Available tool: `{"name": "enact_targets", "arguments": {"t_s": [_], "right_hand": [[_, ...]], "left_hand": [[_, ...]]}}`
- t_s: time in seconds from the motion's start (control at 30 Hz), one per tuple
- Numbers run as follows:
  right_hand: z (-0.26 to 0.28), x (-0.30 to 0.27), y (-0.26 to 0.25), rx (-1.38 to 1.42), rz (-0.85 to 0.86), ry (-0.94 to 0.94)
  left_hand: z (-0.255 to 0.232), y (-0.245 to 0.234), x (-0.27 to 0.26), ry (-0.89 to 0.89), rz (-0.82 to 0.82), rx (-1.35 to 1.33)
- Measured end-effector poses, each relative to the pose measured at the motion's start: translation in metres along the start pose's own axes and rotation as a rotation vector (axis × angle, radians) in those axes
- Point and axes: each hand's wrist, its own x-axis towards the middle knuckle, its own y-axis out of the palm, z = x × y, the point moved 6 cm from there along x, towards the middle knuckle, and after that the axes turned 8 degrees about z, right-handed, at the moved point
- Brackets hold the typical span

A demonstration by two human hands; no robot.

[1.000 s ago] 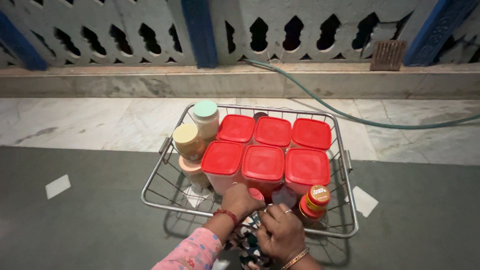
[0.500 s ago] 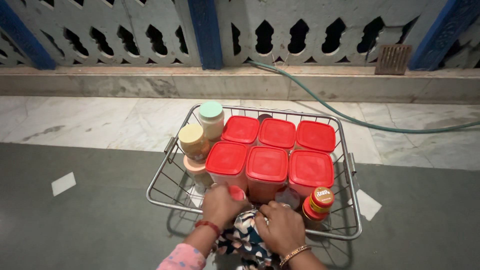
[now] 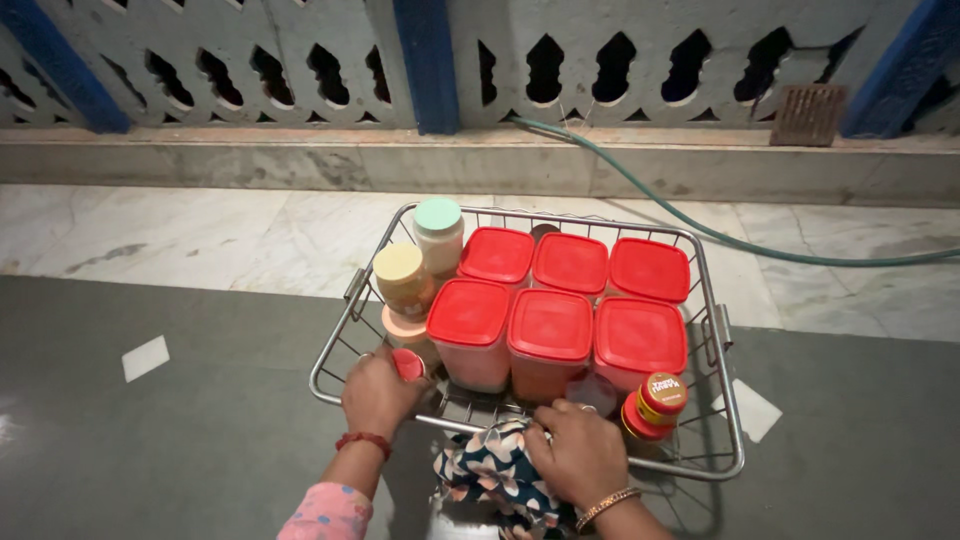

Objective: The person sits on the floor and organizes various plastic containers with red, green, and beige lids into a metal wire basket. They pick up each container, wipe it with a cloth, and place it into the basket, arranging them neatly.

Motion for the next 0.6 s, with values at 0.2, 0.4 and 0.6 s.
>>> {"name": "enact_targets", "arguments": {"t_s": [0.2,0.4,0.6], "right_hand": [[0.001,0.000,-0.001,-0.001,-0.004,-0.008],[0.001,0.000,0.000,-0.005,-0.014,-0.012],[-0.001,0.000,0.001,0.013,0.000,-0.005]], "left_hand": [[0.012,0.003,0.016,0.031,-0.032,0.030],[0.022,0.020,0.031,0.002,0.046,0.041],[0.022,0.024,0.033,-0.007,0.087,0.089]]}}
